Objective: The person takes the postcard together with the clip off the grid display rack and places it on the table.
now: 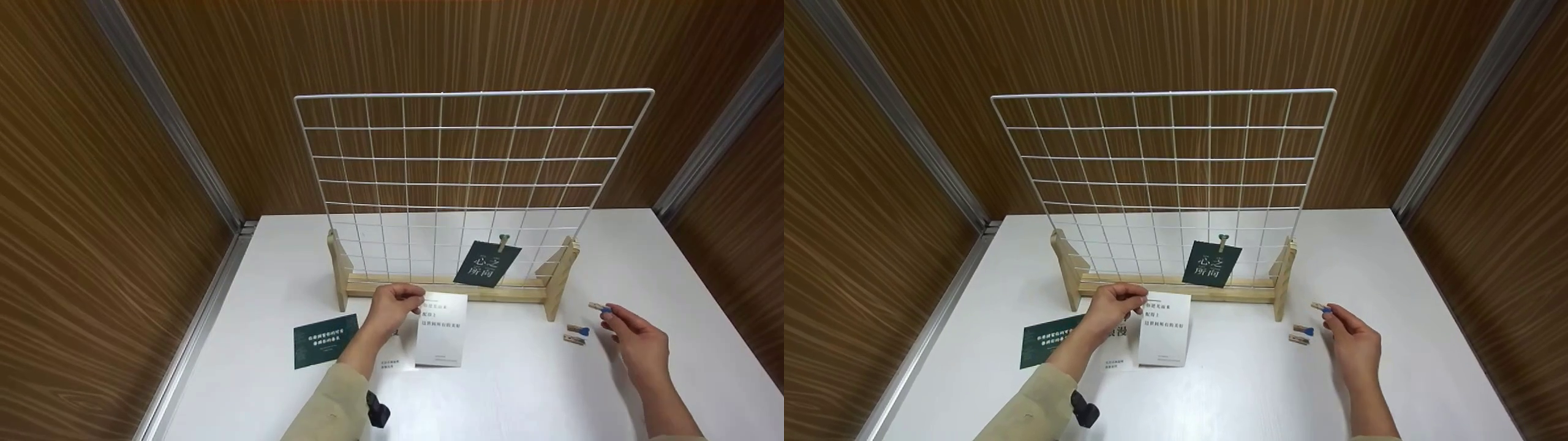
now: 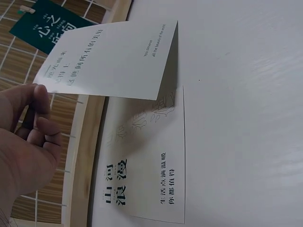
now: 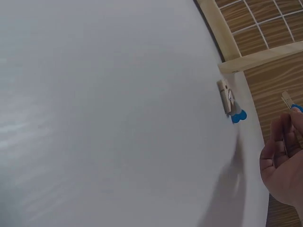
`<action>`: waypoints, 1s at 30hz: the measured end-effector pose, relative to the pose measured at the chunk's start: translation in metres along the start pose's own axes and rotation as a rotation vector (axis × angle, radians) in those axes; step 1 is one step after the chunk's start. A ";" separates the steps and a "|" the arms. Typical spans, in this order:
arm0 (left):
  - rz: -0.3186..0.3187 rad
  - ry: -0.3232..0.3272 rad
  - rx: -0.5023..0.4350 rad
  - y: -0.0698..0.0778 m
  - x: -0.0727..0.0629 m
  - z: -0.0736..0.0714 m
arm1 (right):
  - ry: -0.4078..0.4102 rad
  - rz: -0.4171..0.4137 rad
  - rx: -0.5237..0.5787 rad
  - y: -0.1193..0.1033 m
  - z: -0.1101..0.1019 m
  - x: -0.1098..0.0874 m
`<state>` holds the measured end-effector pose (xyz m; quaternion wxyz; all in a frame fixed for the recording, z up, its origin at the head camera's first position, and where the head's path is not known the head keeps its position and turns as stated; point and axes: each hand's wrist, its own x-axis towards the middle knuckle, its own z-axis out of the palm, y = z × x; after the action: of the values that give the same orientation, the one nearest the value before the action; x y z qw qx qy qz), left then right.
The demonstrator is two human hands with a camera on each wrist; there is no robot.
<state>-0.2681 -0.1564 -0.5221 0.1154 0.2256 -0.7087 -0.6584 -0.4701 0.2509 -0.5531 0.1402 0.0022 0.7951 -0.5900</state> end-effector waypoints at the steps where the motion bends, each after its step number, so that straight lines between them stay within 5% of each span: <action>1: 0.002 -0.002 -0.004 -0.001 0.000 0.001 | 0.003 0.010 -0.026 0.004 0.000 0.000; 16: -0.049 0.001 -0.001 -0.014 -0.001 0.013 | 0.013 0.136 -0.126 0.027 0.000 0.010; 30: -0.062 -0.006 0.007 -0.021 -0.002 0.019 | 0.021 0.003 -0.266 0.025 0.005 0.013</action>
<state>-0.2715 -0.1393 -0.5441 0.0921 0.2461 -0.7040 -0.6598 -0.4776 0.2515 -0.5809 0.1315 -0.0091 0.8677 -0.4792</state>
